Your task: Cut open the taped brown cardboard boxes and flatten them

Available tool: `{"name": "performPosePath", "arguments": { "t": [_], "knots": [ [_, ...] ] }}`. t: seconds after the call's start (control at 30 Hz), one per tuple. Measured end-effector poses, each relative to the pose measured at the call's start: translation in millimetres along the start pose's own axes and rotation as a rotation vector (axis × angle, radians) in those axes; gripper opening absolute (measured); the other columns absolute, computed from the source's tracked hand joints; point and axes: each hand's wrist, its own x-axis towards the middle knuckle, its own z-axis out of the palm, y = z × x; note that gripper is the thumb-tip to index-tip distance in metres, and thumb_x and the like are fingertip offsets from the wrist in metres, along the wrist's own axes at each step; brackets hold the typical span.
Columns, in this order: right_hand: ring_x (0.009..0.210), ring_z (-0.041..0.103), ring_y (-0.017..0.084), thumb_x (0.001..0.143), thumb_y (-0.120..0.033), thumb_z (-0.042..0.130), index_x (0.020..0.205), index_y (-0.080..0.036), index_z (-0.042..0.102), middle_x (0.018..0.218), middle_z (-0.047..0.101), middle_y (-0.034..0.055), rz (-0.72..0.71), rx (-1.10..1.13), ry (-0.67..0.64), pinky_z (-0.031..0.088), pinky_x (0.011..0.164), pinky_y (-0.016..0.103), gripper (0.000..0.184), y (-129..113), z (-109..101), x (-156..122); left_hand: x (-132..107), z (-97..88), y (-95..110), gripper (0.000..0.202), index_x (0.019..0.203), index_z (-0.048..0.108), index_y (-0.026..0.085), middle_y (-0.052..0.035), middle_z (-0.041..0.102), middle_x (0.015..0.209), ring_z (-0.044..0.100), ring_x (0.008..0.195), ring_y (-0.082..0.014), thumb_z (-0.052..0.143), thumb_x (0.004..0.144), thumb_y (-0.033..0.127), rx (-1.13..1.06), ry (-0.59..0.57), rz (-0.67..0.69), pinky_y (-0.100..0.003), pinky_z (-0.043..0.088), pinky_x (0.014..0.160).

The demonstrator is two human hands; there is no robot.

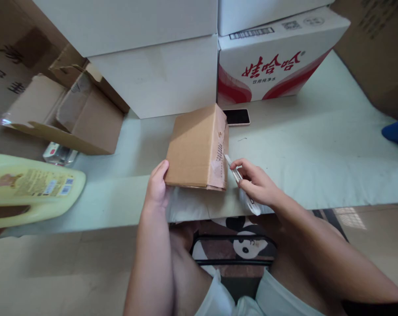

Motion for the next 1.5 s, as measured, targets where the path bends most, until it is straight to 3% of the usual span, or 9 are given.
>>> {"name": "performPosePath", "arguments": {
  "t": [0.5,0.63,0.83,1.03,1.2,1.33,1.43,1.5],
  "knots": [
    [0.054,0.039,0.014,0.068,-0.023,0.043,0.102,-0.024,0.049,0.061,0.042,-0.0082,-0.063,0.07,-0.172,0.031,0.052,0.028,0.035,-0.7,-0.7,-2.8,3.8,-3.0,0.2,0.025,0.082,0.078,0.018,-0.0082,0.079,0.097,0.072,0.09,-0.0221,0.078,0.072,0.04,-0.063,0.059,-0.041,-0.028,0.055,0.068],
    [0.054,0.037,0.013,0.067,-0.022,0.043,0.099,-0.023,0.053,0.059,0.04,-0.008,-0.104,0.067,-0.083,0.03,0.054,0.029,0.034,0.0,-1.0,-3.3,5.4,-4.0,0.0,0.024,0.081,0.078,0.017,-0.0086,0.08,0.098,0.073,0.093,-0.0229,0.078,0.071,0.039,-0.069,0.065,-0.039,-0.027,0.056,0.068],
    [0.054,0.038,0.012,0.07,-0.018,0.045,0.101,-0.022,0.057,0.062,0.04,-0.0074,-0.194,0.125,0.109,0.033,0.054,0.028,0.034,0.9,1.9,-5.6,5.7,-2.3,1.0,0.019,0.076,0.077,0.016,-0.0063,0.08,0.09,0.071,0.079,-0.0181,0.076,0.071,0.034,-0.101,0.06,-0.032,-0.023,0.054,0.058],
    [0.057,0.047,0.012,0.078,-0.02,0.047,0.119,-0.021,0.058,0.066,0.044,-0.0064,-0.231,0.064,0.041,0.039,0.058,0.028,0.042,-0.5,5.6,-4.0,4.7,-2.7,-0.8,0.023,0.081,0.078,0.019,-0.0055,0.079,0.087,0.074,0.086,-0.0218,0.077,0.072,0.04,-0.048,-0.006,-0.003,-0.027,0.058,0.066],
    [0.056,0.043,0.012,0.082,-0.018,0.045,0.129,-0.021,0.055,0.065,0.041,-0.0067,-0.15,0.017,0.046,0.038,0.057,0.029,0.048,-3.3,6.0,-1.7,6.5,-3.6,-4.3,0.032,0.085,0.077,0.019,-0.0081,0.079,0.094,0.073,0.099,-0.0282,0.078,0.07,0.048,0.004,-0.05,0.025,-0.035,0.06,0.077],
    [0.052,0.049,0.011,0.086,-0.018,0.044,0.14,-0.022,0.047,0.071,0.046,-0.0061,-0.042,0.093,0.045,0.041,0.055,0.028,0.054,-4.7,7.2,-2.5,7.2,-3.7,-5.4,0.036,0.086,0.076,0.019,-0.0077,0.078,0.094,0.072,0.101,-0.0276,0.079,0.069,0.051,0.027,-0.079,0.05,-0.035,0.058,0.082],
    [0.05,0.057,0.009,0.089,-0.024,0.048,0.153,-0.023,0.029,0.088,0.056,-0.0025,0.047,0.201,0.058,0.046,0.051,0.028,0.067,-5.5,7.7,-2.5,6.8,-3.6,-5.4,0.038,0.087,0.077,0.019,-0.0072,0.077,0.093,0.071,0.099,-0.0266,0.082,0.066,0.051,0.036,-0.095,0.047,-0.033,0.056,0.079],
    [0.05,0.059,0.009,0.089,-0.026,0.051,0.151,-0.022,0.034,0.093,0.058,-0.0004,0.08,0.194,0.07,0.046,0.049,0.027,0.065,-7.2,7.1,-2.0,6.9,-3.5,-5.4,0.039,0.087,0.077,0.019,-0.0073,0.077,0.095,0.07,0.095,-0.0256,0.082,0.066,0.051,0.031,-0.09,0.04,-0.032,0.054,0.074]
  ]
}}
